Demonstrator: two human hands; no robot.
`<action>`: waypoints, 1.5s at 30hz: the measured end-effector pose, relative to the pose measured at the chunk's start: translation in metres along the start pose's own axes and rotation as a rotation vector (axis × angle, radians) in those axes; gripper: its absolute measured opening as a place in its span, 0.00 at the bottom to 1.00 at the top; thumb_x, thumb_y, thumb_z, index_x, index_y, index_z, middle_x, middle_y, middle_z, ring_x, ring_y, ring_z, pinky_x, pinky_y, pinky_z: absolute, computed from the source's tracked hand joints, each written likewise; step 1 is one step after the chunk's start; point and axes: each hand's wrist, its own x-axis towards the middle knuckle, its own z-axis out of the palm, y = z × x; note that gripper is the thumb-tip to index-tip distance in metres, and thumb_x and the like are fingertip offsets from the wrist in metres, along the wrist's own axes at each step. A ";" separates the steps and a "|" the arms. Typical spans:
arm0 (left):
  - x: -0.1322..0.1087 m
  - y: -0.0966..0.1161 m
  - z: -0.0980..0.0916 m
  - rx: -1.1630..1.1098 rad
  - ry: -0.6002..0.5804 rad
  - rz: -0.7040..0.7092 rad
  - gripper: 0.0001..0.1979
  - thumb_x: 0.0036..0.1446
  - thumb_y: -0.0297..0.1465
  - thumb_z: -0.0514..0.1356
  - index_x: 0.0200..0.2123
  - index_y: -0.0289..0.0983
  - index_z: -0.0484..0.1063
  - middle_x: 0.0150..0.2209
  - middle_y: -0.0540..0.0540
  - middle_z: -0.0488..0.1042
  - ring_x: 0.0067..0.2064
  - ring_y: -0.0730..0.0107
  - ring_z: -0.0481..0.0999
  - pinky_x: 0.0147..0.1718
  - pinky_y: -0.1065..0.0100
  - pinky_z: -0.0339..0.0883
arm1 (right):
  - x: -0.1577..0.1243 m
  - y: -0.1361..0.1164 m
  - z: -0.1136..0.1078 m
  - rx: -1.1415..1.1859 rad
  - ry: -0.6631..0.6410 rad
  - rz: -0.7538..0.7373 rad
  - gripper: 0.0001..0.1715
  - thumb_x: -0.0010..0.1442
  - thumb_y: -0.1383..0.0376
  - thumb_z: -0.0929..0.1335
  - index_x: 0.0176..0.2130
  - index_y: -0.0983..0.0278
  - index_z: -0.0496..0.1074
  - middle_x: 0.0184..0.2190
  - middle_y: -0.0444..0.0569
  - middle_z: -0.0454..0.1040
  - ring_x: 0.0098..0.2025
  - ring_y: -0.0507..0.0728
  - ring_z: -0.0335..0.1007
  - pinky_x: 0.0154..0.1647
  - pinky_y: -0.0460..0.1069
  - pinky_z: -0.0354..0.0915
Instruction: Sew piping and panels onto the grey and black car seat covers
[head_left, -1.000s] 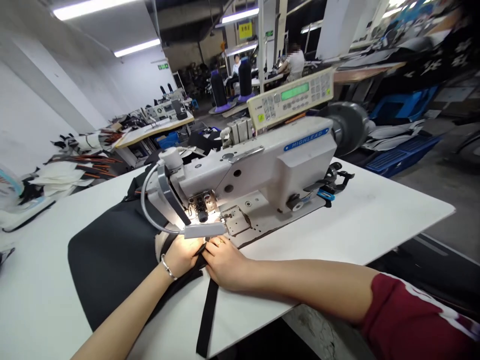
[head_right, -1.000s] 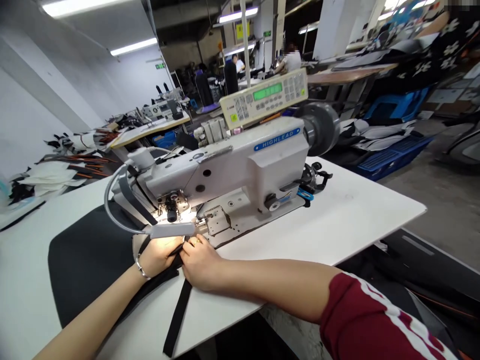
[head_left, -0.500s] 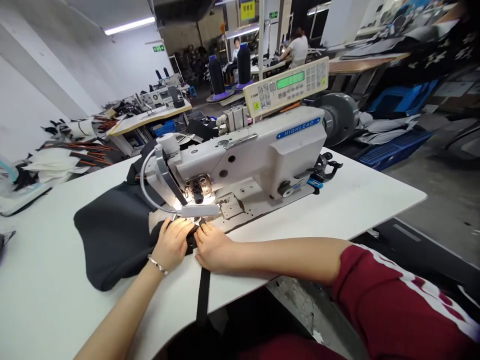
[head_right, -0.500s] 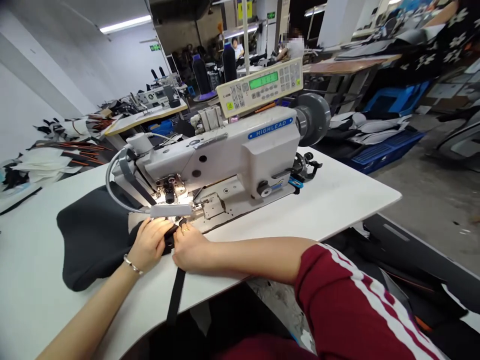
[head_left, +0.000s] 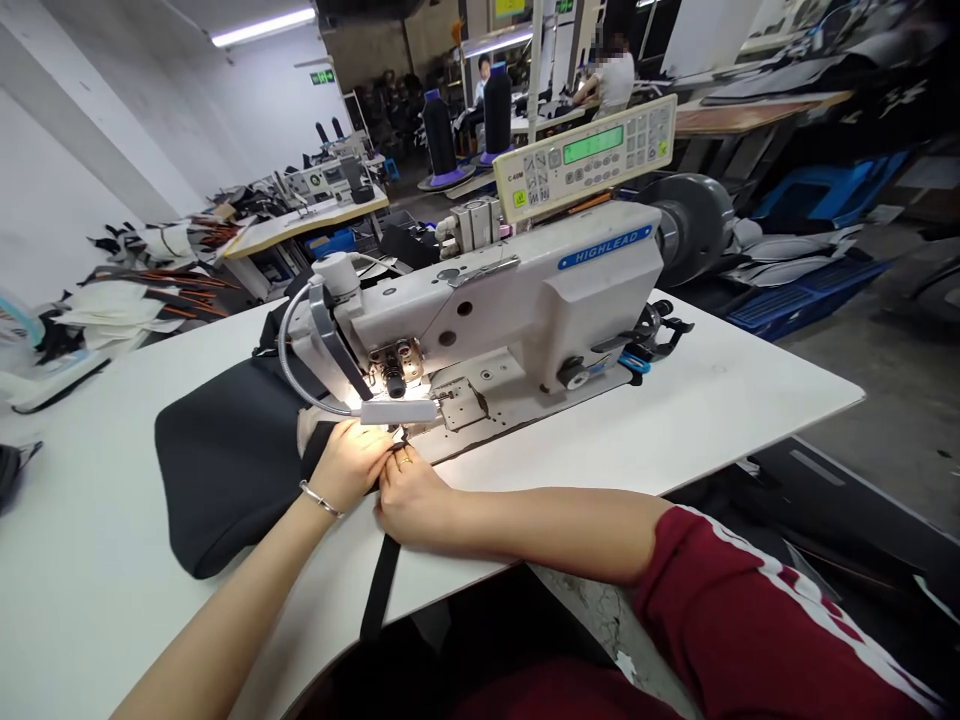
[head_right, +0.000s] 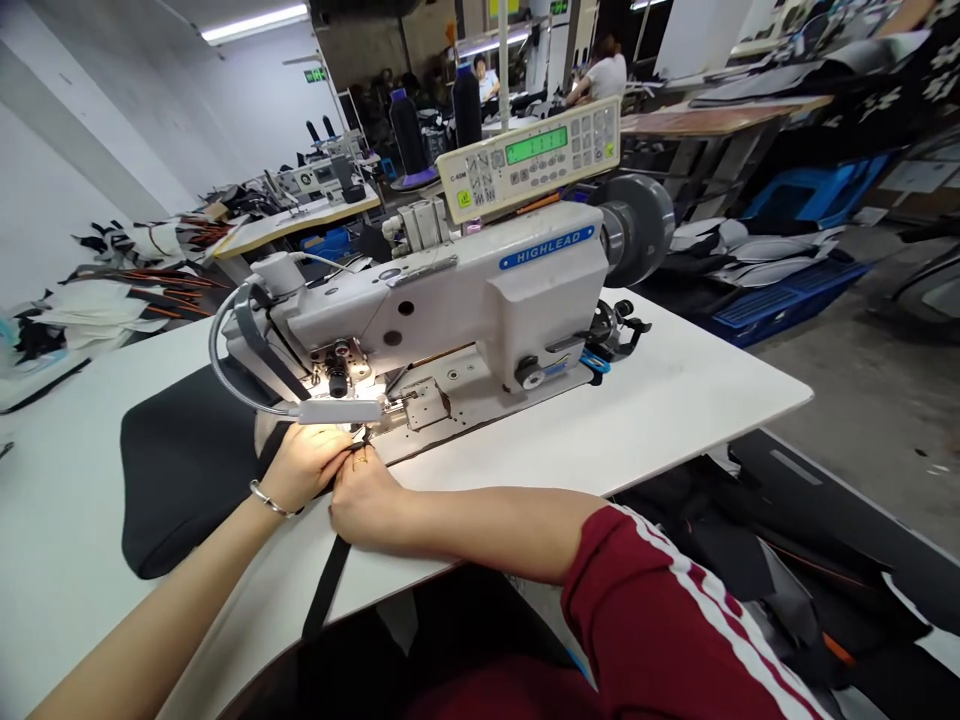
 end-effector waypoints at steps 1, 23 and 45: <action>0.003 0.003 0.001 -0.021 -0.008 -0.028 0.12 0.63 0.30 0.53 0.37 0.39 0.77 0.36 0.44 0.80 0.41 0.62 0.75 0.44 0.59 0.63 | 0.000 0.000 -0.001 0.012 0.007 -0.004 0.29 0.60 0.61 0.64 0.47 0.86 0.74 0.43 0.76 0.73 0.44 0.69 0.69 0.52 0.65 0.61; 0.010 0.021 0.009 -0.164 -0.099 -0.246 0.14 0.62 0.30 0.51 0.35 0.40 0.78 0.33 0.46 0.79 0.36 0.63 0.76 0.38 0.60 0.67 | -0.009 0.012 -0.034 0.393 -0.244 0.038 0.32 0.56 0.58 0.67 0.54 0.77 0.71 0.55 0.66 0.70 0.60 0.67 0.63 0.63 0.57 0.59; -0.005 0.005 0.029 -0.090 0.114 -0.120 0.22 0.53 0.17 0.50 0.43 0.40 0.77 0.43 0.47 0.81 0.44 0.61 0.75 0.48 0.55 0.66 | 0.002 0.075 -0.021 0.225 -0.087 0.180 0.26 0.57 0.69 0.63 0.53 0.58 0.73 0.55 0.51 0.70 0.57 0.63 0.58 0.54 0.56 0.60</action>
